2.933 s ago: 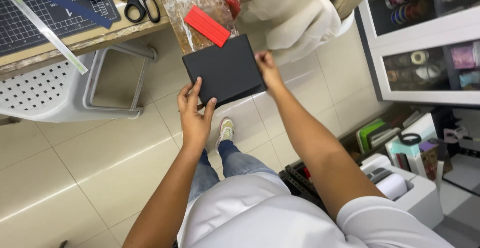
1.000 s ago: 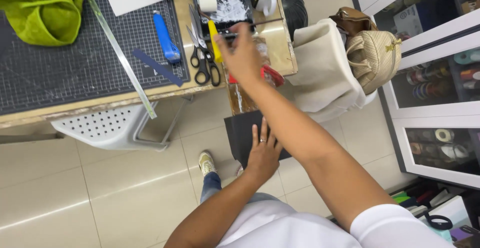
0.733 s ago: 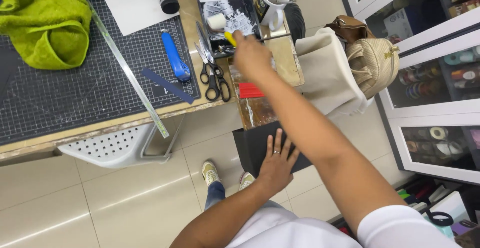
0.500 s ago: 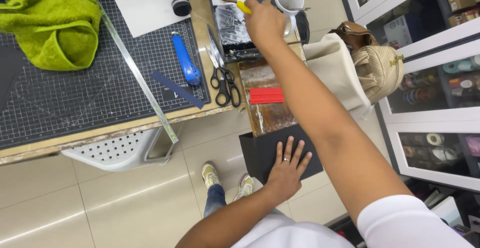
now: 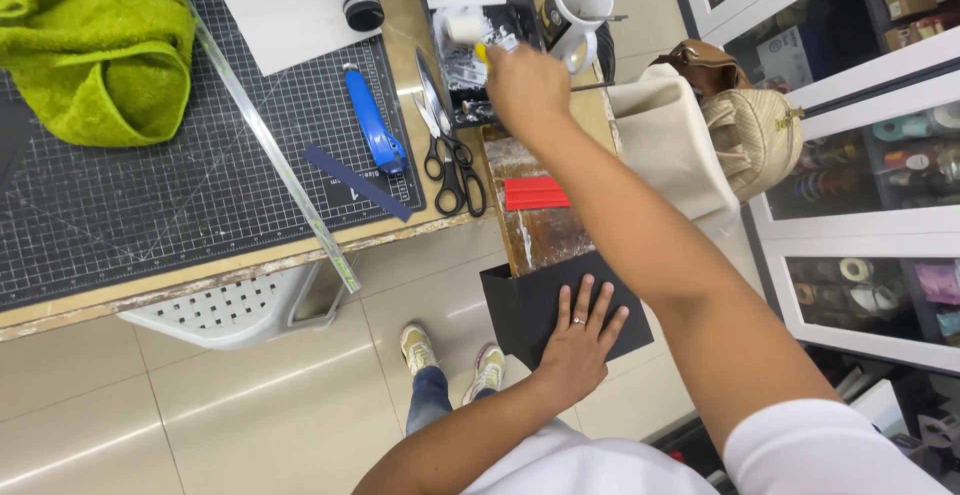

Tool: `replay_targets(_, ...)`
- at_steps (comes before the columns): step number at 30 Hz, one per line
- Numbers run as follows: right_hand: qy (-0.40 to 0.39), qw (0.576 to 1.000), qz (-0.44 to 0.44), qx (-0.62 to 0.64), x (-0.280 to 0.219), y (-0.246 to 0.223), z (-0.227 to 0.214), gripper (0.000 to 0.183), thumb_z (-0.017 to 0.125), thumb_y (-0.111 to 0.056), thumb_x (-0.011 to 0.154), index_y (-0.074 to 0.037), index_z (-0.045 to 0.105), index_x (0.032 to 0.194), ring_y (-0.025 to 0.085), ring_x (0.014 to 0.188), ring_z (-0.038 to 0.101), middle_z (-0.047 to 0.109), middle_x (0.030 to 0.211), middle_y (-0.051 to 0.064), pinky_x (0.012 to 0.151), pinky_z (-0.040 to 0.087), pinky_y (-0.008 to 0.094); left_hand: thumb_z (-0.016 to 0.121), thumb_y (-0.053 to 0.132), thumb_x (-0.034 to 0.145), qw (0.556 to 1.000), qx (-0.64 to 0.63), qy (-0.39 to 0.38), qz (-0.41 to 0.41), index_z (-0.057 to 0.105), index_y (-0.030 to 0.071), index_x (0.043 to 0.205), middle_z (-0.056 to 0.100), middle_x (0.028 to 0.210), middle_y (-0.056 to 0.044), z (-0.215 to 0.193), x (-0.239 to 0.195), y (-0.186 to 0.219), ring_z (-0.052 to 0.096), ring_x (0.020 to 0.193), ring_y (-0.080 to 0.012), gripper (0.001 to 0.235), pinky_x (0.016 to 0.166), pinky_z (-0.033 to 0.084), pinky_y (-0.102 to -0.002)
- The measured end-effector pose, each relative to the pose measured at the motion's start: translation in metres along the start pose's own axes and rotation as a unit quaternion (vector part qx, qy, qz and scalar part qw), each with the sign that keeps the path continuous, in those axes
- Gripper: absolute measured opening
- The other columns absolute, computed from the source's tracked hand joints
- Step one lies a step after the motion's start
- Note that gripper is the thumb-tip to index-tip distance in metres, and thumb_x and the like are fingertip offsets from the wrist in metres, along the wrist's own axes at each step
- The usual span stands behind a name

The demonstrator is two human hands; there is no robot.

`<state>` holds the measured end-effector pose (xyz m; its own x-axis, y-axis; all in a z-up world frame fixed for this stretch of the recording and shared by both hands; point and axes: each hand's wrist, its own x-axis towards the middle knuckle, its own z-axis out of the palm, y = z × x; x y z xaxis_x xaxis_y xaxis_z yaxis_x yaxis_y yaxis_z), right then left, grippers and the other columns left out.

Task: Wrapping a small box with black paper using glue and a squeegee

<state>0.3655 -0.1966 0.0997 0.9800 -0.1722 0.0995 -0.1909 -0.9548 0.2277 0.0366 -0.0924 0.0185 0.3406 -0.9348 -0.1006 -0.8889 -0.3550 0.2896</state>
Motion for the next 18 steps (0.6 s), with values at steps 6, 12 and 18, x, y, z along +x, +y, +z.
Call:
replay_targets(6,-0.006,0.997,-0.003,0.075,0.034,0.029,-0.02,0.028,0.067,-0.029,0.087,-0.026,0.077,0.113,0.036,0.082,0.072,0.078,0.087,0.008,0.057,0.053,0.051,0.061,0.044,0.082,0.999,-0.015,0.04,0.004,0.028,0.024,0.161,0.007,0.172,-0.02,0.009,0.0,0.0,-0.003,0.156,-0.054,0.088,0.122,0.001,-0.073)
replay_targets(12,0.026,1.0,0.0,0.012,0.01,-0.002,0.047,0.033,0.057,-0.019,0.095,-0.027,0.07,0.124,0.033,0.05,0.066,0.068,0.073,0.007,0.037,0.044,0.045,0.066,0.049,0.08,1.0,-0.013,0.015,-0.001,0.023,0.024,0.162,0.001,0.172,-0.019,0.01,0.002,0.0,-0.007,0.156,-0.0524,0.096,0.122,-0.001,-0.072)
replay_targets(18,-0.019,0.994,0.036,0.106,0.038,0.017,-0.013,0.025,0.059,-0.017,0.087,-0.021,0.072,0.109,0.041,0.079,0.072,0.075,0.087,0.013,0.058,0.053,0.052,0.073,0.043,0.07,0.994,-0.037,0.107,-0.003,0.031,0.02,0.16,0.01,0.172,-0.022,0.017,-0.002,0.0,0.001,0.157,-0.0511,0.102,0.124,0.004,-0.071)
